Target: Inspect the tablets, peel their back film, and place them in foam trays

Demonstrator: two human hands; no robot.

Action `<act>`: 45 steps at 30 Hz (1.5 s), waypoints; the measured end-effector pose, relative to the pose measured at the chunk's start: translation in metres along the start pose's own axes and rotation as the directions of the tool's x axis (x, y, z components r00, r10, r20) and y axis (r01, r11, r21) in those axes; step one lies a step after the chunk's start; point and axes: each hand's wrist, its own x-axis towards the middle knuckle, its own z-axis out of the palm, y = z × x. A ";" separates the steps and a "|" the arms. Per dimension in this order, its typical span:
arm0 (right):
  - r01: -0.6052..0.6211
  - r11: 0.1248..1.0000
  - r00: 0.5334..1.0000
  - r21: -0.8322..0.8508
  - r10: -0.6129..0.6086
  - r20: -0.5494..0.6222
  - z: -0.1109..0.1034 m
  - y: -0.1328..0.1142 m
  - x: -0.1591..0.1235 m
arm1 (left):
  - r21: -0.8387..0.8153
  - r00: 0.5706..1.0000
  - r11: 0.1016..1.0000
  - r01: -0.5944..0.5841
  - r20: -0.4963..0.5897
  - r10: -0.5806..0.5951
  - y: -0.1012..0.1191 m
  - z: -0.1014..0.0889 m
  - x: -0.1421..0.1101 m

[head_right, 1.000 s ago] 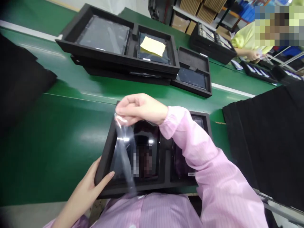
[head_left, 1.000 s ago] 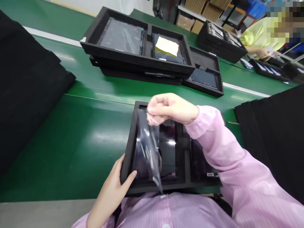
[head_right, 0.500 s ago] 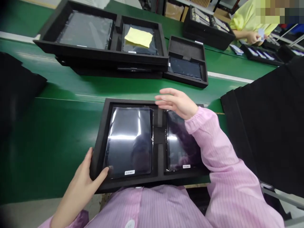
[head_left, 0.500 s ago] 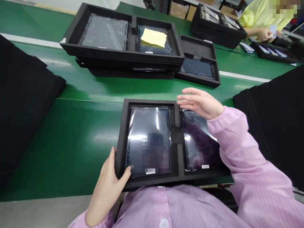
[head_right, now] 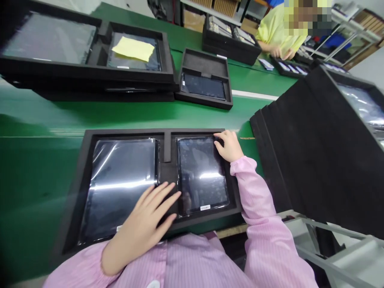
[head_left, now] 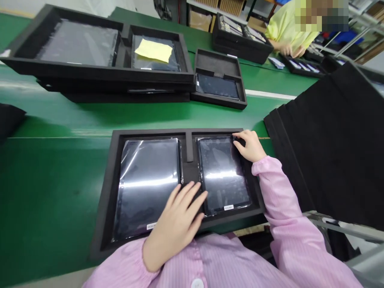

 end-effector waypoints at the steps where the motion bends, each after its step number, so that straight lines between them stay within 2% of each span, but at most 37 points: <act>1: 0.019 1.000 1.000 0.002 -0.019 -0.003 0.001 0.000 -0.004 | -0.025 0.998 0.999 -0.043 0.051 0.044 0.006 0.002 0.008; 3: 0.054 0.998 0.999 0.022 -0.054 -0.004 0.001 -0.002 -0.014 | -0.068 0.988 0.994 -0.087 0.121 0.095 0.018 0.007 0.021; 7: 0.093 0.991 0.996 0.092 -0.094 0.001 -0.010 -0.004 -0.046 | -0.045 0.979 0.994 -0.095 0.176 0.102 0.028 0.014 0.037; 11: 0.084 0.983 0.996 0.162 -0.082 -0.023 -0.024 -0.003 -0.081 | 0.063 0.965 0.994 -0.090 0.251 0.072 0.021 0.015 0.039; 14: 0.034 0.970 0.997 0.243 -0.016 -0.076 -0.032 0.001 -0.105 | 0.084 0.962 0.992 -0.094 0.264 0.068 0.015 0.015 0.036; 18: -0.089 0.948 0.977 0.306 0.143 -0.158 -0.034 0.002 -0.133 | 0.061 0.964 0.981 -0.186 0.206 0.170 0.012 0.013 0.031; 21: -0.132 0.929 0.957 0.346 0.210 -0.201 -0.029 -0.002 -0.148 | 0.078 0.960 0.965 -0.249 0.152 0.235 0.012 0.010 0.028; 25: -0.118 0.913 0.955 0.391 0.213 -0.209 -0.024 -0.012 -0.159 | 0.084 0.974 0.972 -0.219 0.085 0.212 0.014 0.007 0.028; 30: -0.073 0.911 0.956 0.405 0.180 -0.232 -0.029 -0.020 -0.163 | 0.161 0.976 0.967 -0.195 -0.068 0.208 0.024 0.006 0.031; 34: -0.144 0.897 0.953 0.419 0.239 -0.184 -0.029 -0.025 -0.167 | 0.143 0.972 0.988 -0.054 -0.221 0.085 0.030 0.008 0.029; 37: -0.190 0.859 0.945 0.476 0.291 -0.148 -0.018 -0.034 -0.171 | 0.156 0.948 0.984 0.081 -0.317 -0.028 0.029 0.010 0.024; 39: -0.177 0.813 0.953 0.554 0.283 -0.111 -0.007 -0.044 -0.172 | 0.164 0.943 0.979 0.123 -0.327 -0.064 0.028 0.010 0.019; 42: -0.202 0.729 0.965 0.654 0.261 0.008 0.009 -0.061 -0.170 | 0.148 0.947 0.980 0.133 -0.309 -0.082 0.027 0.012 0.015; 45: -0.247 0.711 0.964 0.658 0.252 0.090 0.017 -0.077 -0.164 | 0.130 0.944 0.982 0.135 -0.318 -0.088 0.029 0.015 0.012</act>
